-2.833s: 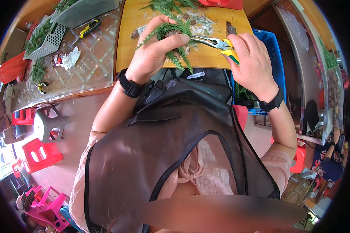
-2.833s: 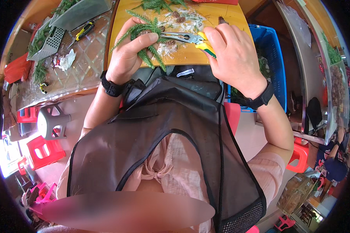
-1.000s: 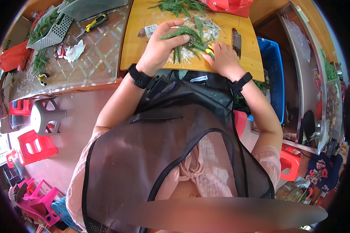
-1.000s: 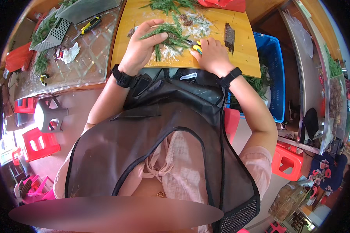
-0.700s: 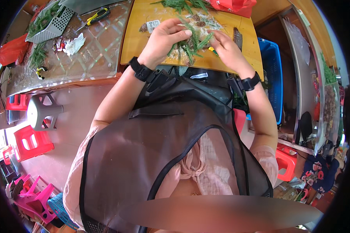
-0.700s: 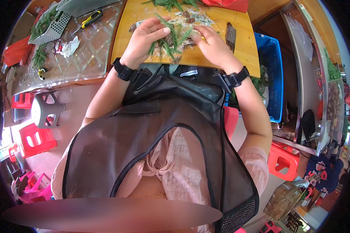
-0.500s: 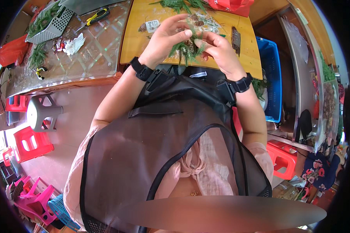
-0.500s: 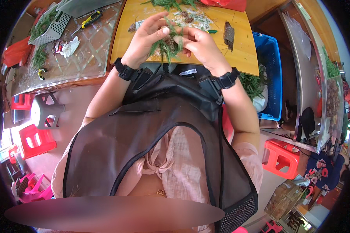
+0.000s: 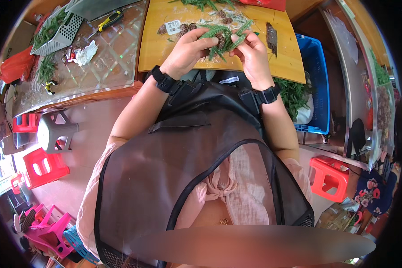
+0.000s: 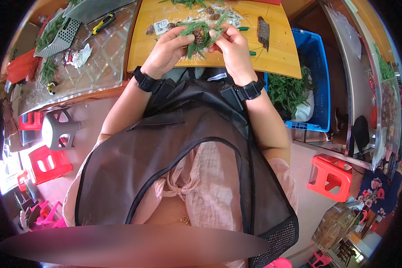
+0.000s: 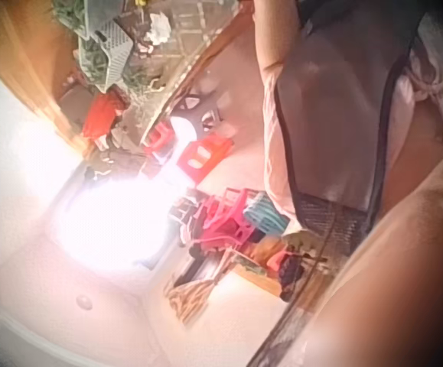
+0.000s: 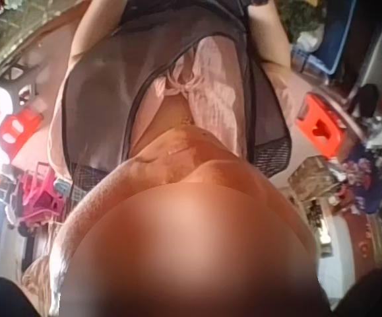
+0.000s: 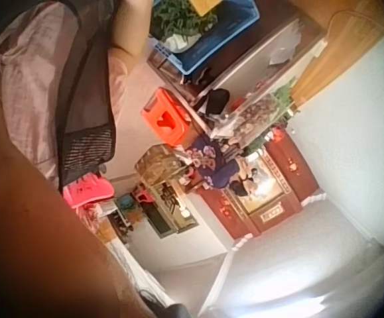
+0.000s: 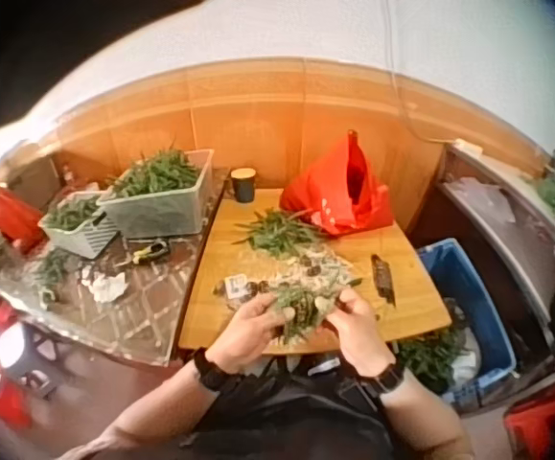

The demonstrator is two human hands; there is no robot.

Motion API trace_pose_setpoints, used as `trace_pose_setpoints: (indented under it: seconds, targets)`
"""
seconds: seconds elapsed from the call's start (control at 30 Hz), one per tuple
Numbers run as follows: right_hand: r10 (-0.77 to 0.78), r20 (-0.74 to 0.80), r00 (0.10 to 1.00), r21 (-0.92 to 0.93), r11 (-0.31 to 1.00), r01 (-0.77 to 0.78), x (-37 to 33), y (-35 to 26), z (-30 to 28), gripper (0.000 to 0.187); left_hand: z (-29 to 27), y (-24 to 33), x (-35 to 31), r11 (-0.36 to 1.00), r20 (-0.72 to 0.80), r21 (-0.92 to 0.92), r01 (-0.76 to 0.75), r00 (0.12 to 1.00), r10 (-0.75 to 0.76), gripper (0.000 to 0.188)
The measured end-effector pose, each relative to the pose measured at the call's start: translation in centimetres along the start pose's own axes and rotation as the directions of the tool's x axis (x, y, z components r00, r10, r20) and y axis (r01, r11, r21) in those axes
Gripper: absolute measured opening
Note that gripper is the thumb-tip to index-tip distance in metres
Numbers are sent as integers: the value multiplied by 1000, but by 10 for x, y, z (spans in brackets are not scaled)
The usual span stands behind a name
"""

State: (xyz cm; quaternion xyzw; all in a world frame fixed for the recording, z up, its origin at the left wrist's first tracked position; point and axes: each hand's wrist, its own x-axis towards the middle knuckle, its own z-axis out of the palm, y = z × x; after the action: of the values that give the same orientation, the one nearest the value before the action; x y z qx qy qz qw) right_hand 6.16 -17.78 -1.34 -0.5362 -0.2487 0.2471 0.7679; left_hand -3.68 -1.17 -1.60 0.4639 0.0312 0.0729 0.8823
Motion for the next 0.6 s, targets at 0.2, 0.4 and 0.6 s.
trace_pose_setpoints:
  seconds: [0.2,0.4,0.6]
  targets:
    - [-35,-16,999,16,999,35,-1,5,-3,19,1,-2,-1,996,75,91,12,997,-19,31]
    - [-34,7,999,-11,999,34,-2,4,-4,19,-1,-1,-1,997,109,70,-12,994,4,30]
    - [-42,-25,999,-15,999,41,0,-2,1,21,3,3,-3,999,82,42,-18,997,15,29]
